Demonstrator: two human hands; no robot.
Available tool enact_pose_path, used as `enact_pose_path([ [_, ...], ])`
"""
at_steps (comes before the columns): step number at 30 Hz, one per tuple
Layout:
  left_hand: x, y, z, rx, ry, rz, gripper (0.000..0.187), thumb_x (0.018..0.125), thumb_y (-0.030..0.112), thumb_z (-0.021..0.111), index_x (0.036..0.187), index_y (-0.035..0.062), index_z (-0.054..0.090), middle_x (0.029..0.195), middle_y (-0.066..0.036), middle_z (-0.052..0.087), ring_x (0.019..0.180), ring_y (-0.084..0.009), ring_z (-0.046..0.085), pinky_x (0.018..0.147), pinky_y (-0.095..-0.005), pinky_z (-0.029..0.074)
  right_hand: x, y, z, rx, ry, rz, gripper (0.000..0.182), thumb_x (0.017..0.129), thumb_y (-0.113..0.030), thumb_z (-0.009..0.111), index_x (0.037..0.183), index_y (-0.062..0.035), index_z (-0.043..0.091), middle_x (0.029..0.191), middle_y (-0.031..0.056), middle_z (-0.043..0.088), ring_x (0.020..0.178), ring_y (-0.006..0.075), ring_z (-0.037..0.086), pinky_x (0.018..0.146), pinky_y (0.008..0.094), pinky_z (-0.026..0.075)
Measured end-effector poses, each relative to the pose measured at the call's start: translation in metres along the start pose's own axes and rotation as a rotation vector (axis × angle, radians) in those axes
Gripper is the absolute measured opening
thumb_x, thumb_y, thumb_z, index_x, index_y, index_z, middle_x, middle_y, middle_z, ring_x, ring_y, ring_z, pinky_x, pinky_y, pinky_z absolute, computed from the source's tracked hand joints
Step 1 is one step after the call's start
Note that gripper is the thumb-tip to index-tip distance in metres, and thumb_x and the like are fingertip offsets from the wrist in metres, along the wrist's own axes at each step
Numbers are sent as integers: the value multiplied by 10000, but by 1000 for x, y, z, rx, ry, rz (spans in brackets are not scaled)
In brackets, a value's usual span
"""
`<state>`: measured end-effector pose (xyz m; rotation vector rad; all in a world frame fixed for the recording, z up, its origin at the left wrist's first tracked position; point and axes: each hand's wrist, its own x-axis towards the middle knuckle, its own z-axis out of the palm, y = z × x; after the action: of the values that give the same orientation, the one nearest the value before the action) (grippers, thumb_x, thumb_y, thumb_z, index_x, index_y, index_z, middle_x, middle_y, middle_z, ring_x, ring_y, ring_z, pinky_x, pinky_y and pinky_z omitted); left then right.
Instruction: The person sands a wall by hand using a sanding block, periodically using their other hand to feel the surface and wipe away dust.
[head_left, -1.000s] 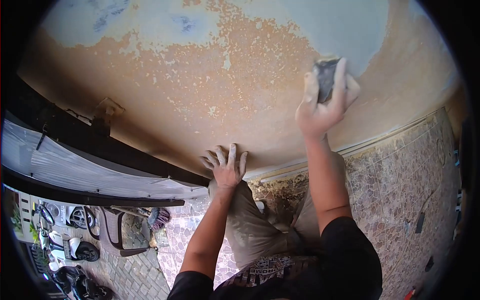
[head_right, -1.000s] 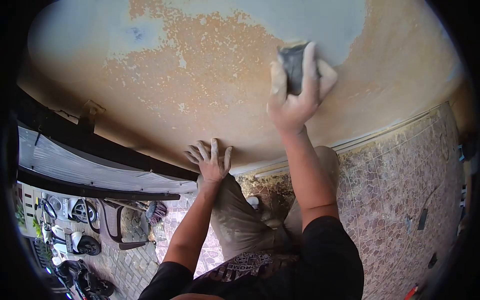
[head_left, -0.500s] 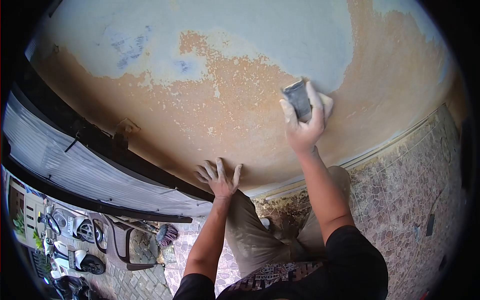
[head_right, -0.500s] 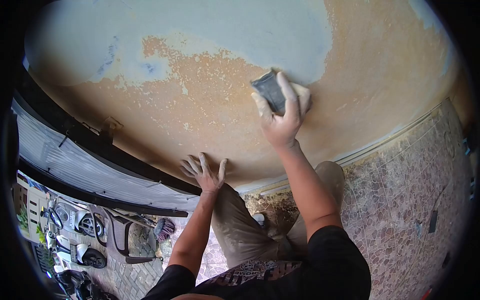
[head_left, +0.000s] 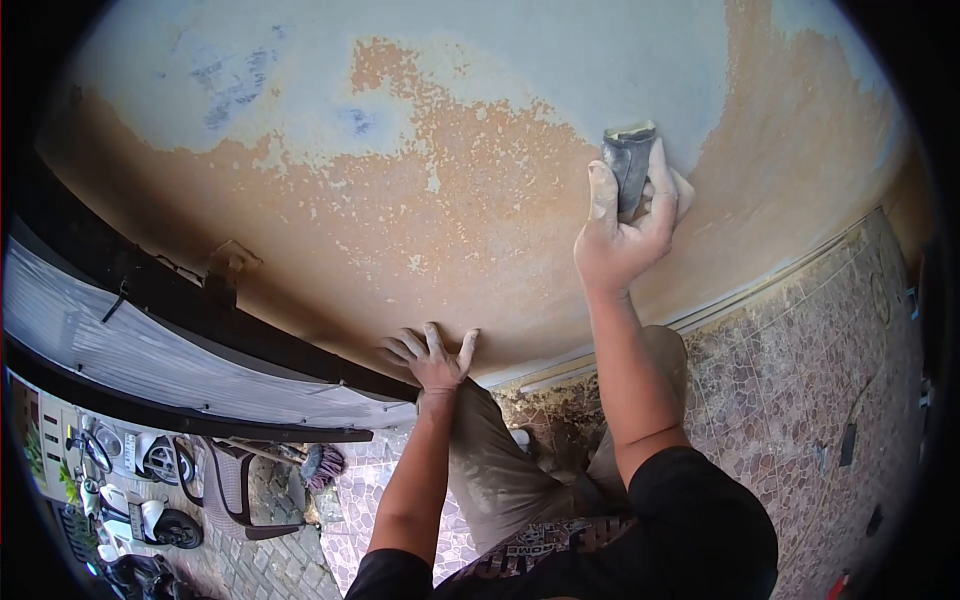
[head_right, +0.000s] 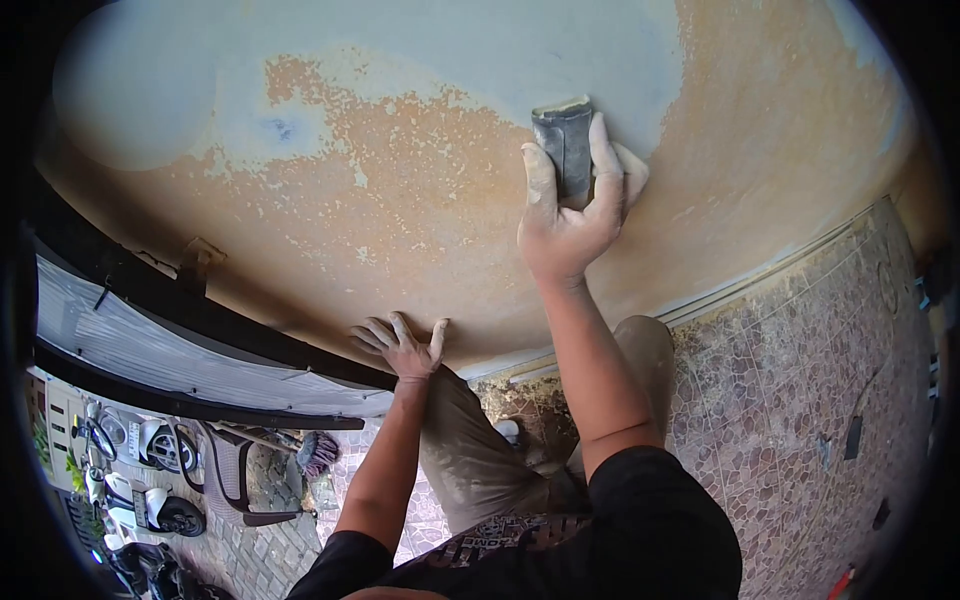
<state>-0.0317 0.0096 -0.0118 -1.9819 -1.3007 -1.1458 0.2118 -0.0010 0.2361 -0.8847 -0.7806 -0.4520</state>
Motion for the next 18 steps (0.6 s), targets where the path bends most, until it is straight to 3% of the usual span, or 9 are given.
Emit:
enact_pose_path([
  [2, -2, 1, -1, 13, -8, -21, 1058, 813, 656, 635, 1572, 152, 97, 1591, -289, -24, 1407, -610, -51, 1064, -762, 21, -54, 14, -2, -49, -42, -157, 566, 771, -285, 831, 1249, -65, 622, 1009, 34, 509, 945, 180, 480, 849, 352, 377],
  [4, 0, 0, -1, -5, 27, 12, 1053, 813, 649, 642, 1572, 154, 104, 1594, -284, -26, 1405, -613, -55, 1062, -765, 26, -107, 28, -40, -153, -493, -510, 546, 776, -344, 819, 1248, -138, 637, 973, -3, 515, 949, 157, 478, 856, 343, 336],
  [7, -6, -1, -3, -3, -5, 4, 1046, 811, 636, 652, 1570, 154, 117, 1597, -280, -27, 1404, -619, -33, 1060, -766, 27, -102, 35, -67, -233, -755, -623, 526, 783, -394, 802, 1245, -201, 643, 931, -32, 513, 938, 143, 468, 858, 334, 299],
  [9, -2, -2, -4, -4, -10, 24, 1038, 807, 624, 663, 1563, 143, 140, 1594, -286, -16, 1400, -627, -12, 1059, -767, 29, -69, 43, -50, -220, -418, -493, 535, 772, -335, 822, 1241, -152, 641, 967, -3, 517, 945, 163, 472, 849, 334, 319],
  [11, -6, -2, -1, -22, -8, -4, 942, 787, 627, 680, 1470, 120, 275, 1496, -335, 129, 1337, -670, 80, 1008, -801, 72, -14, 18, -32, -230, -234, -246, 571, 824, -168, 790, 1297, 31, 542, 1108, 93, 454, 928, 182, 526, 725, 295, 524],
  [12, -5, -1, 1, -44, 18, -29, 858, 768, 630, 697, 1377, 98, 410, 1398, -383, 273, 1274, -714, 172, 957, -836, 115, -11, 20, -29, -235, -234, -246, 571, 824, -168, 790, 1297, 31, 542, 1108, 93, 454, 928, 182, 526, 725, 295, 524],
  [14, -5, 2, 4, -31, 32, -42, 868, 770, 625, 696, 1391, 98, 397, 1414, -375, 262, 1280, -711, 163, 968, -830, 111, -13, 18, -16, -120, -57, -62, 558, 841, -159, 772, 1299, 47, 529, 1115, 104, 439, 952, 168, 506, 702, 272, 545],
  [15, -3, 2, 3, -25, 30, -14, 939, 794, 623, 671, 1474, 110, 278, 1504, -330, 126, 1341, -666, 66, 1014, -798, 61, -46, 13, -9, -16, -5, -37, 533, 779, -186, 827, 1252, -59, 617, 1043, 53, 497, 948, 199, 485, 844, 362, 408],
  [18, -1, -2, -1, -12, 15, 31, 1014, 817, 616, 650, 1555, 116, 167, 1595, -285, -13, 1403, -620, -34, 1059, -768, 15, -105, 33, -50, -163, -406, -450, 513, 787, -292, 815, 1250, -158, 638, 994, -13, 508, 944, 161, 487, 855, 363, 354],
])
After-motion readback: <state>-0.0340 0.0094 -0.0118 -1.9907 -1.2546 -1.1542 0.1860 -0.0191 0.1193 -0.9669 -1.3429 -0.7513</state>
